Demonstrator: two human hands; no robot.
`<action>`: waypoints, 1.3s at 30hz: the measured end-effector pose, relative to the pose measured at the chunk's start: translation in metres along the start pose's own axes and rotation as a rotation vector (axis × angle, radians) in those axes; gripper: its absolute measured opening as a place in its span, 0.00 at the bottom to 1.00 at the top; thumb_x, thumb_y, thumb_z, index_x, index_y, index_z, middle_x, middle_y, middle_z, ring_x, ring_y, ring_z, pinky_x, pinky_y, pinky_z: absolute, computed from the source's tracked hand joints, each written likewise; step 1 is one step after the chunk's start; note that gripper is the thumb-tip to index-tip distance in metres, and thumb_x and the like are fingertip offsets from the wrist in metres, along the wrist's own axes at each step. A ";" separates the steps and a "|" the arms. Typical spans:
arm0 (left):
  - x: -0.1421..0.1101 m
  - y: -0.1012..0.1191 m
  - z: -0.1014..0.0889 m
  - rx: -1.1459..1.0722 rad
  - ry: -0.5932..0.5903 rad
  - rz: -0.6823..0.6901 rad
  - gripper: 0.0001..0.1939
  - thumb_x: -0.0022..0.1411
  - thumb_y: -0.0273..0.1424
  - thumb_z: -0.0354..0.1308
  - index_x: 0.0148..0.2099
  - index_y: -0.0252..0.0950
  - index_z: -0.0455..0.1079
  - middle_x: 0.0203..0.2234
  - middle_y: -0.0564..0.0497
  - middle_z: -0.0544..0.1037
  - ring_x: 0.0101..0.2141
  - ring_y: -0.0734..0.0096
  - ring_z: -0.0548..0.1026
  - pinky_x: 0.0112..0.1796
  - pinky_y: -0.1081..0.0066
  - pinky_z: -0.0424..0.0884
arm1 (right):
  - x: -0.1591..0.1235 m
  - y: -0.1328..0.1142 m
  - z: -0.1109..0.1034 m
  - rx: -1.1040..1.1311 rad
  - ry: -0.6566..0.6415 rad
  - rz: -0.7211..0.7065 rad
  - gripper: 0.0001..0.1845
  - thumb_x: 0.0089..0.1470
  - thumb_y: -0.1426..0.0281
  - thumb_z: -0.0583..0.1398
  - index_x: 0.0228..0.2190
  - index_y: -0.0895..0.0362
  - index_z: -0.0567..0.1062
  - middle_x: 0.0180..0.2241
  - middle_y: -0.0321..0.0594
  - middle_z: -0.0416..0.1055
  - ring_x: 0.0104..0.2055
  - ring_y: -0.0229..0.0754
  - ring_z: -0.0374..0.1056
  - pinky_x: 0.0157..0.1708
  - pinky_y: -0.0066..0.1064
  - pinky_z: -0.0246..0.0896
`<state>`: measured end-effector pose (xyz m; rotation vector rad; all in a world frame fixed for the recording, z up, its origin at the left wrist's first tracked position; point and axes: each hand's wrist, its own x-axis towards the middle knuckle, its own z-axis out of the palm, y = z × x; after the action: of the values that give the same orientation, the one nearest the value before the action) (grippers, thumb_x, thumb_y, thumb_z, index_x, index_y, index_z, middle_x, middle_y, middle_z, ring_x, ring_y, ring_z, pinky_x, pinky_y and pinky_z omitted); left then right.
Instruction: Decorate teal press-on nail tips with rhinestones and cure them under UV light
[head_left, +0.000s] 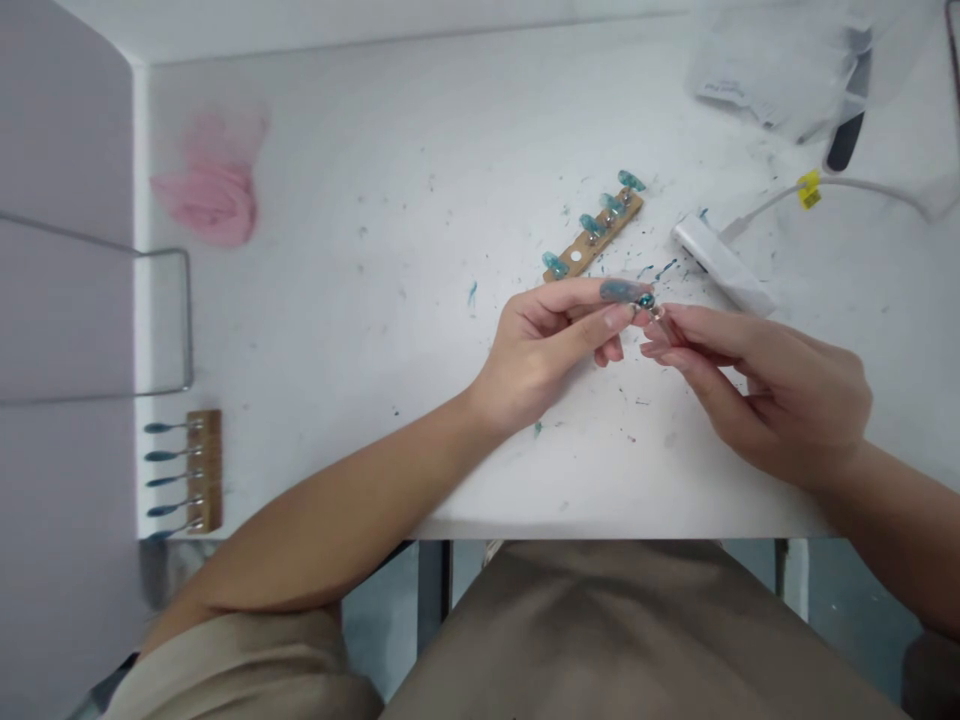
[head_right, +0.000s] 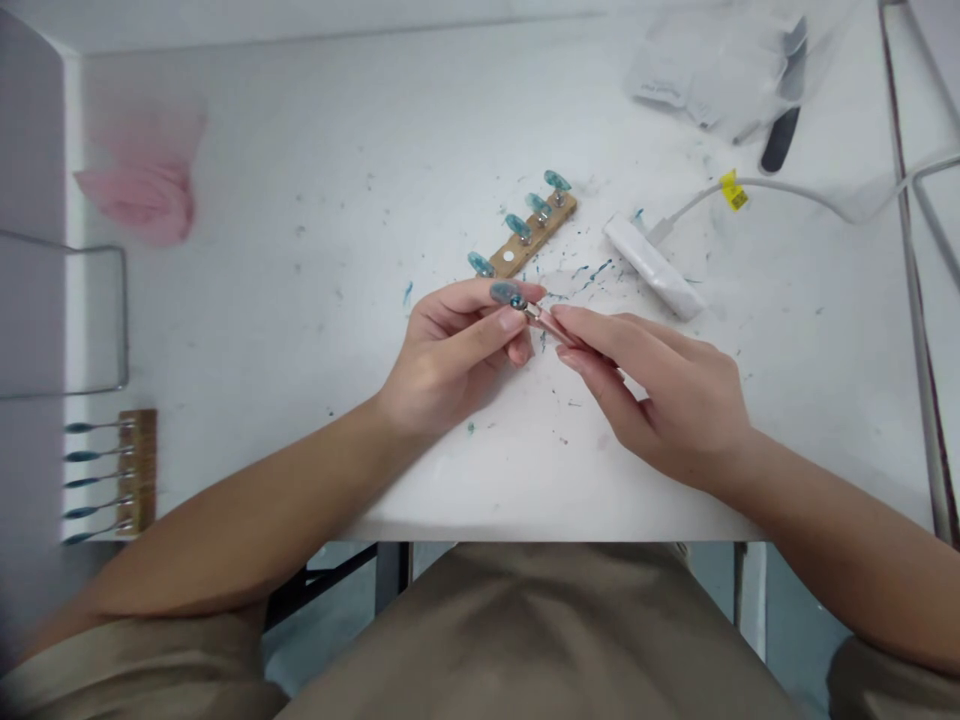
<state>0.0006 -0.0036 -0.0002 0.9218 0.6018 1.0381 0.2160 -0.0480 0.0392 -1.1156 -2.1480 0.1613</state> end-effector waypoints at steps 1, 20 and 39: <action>0.000 0.000 0.000 0.001 -0.003 -0.005 0.05 0.66 0.38 0.77 0.44 0.49 0.90 0.32 0.56 0.89 0.26 0.84 0.77 0.33 0.80 0.79 | 0.000 0.000 0.000 0.003 0.006 0.003 0.14 0.70 0.77 0.65 0.53 0.51 0.79 0.48 0.29 0.82 0.44 0.31 0.82 0.41 0.19 0.79; 0.000 0.001 0.001 0.038 0.049 -0.004 0.08 0.62 0.42 0.79 0.40 0.46 0.89 0.23 0.57 0.80 0.24 0.80 0.74 0.31 0.75 0.77 | -0.010 0.002 0.000 0.071 0.046 0.218 0.20 0.69 0.76 0.66 0.58 0.46 0.81 0.52 0.30 0.81 0.49 0.38 0.83 0.49 0.28 0.85; -0.001 0.001 -0.002 -0.005 0.035 -0.029 0.11 0.64 0.40 0.78 0.43 0.42 0.83 0.42 0.55 0.88 0.24 0.84 0.74 0.31 0.75 0.77 | -0.002 -0.002 -0.001 0.026 0.013 0.050 0.13 0.70 0.77 0.65 0.53 0.52 0.78 0.48 0.31 0.82 0.42 0.34 0.83 0.38 0.25 0.81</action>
<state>-0.0013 -0.0033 -0.0007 0.8896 0.6398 1.0316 0.2165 -0.0507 0.0398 -1.1526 -2.1017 0.2033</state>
